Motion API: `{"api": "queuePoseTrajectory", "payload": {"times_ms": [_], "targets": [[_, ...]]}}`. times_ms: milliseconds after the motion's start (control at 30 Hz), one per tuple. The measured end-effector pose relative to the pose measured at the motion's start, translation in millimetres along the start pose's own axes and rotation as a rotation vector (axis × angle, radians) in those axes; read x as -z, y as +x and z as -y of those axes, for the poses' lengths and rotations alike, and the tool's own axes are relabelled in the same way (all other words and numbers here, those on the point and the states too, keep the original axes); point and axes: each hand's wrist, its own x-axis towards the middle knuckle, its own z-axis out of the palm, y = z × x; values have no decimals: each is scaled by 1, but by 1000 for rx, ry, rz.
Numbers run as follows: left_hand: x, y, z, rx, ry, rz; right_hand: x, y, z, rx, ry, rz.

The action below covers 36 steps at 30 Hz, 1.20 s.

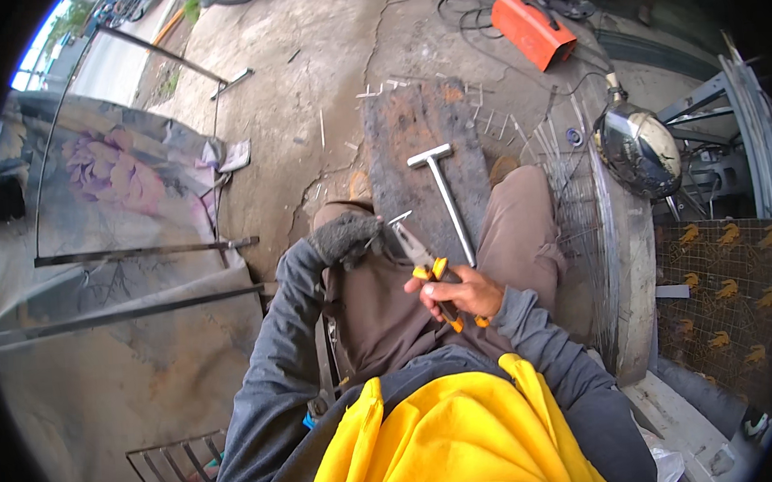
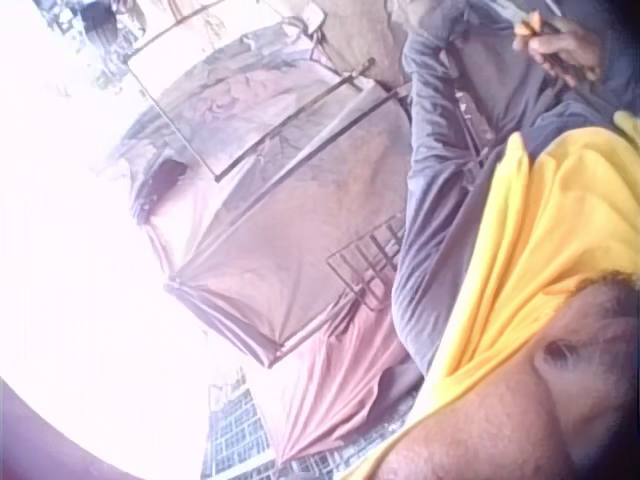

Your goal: The recorder uses pliers and a small hammer to straighten and shape metal wires against a wooden block and a metal plate.

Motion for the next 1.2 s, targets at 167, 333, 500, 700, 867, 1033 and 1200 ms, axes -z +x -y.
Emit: {"api": "queuePoseTrajectory", "payload": {"times_ms": [167, 333, 500, 700, 867, 1033, 1200], "targets": [[-7, -12, -17, -427, 185, 27, -4, -2, 1, -19, 85, 38], [-20, -36, -42, -631, 347, 14, -15, -4, -7, 18, 68, 12], [-48, -56, -53, -531, 300, -67, -33, -1, -17, 74, 309, 26], [-75, -59, -56, -487, 319, -259, -43, -6, -12, 38, 299, 19], [-79, -55, -53, -480, 475, -370, -48, -11, -16, -4, 338, 5], [-78, -53, -52, -443, 461, -283, -55, -11, -25, -21, 291, -63], [-76, -49, -54, -416, 462, -241, -49, -6, -43, -4, 123, -199]]}}
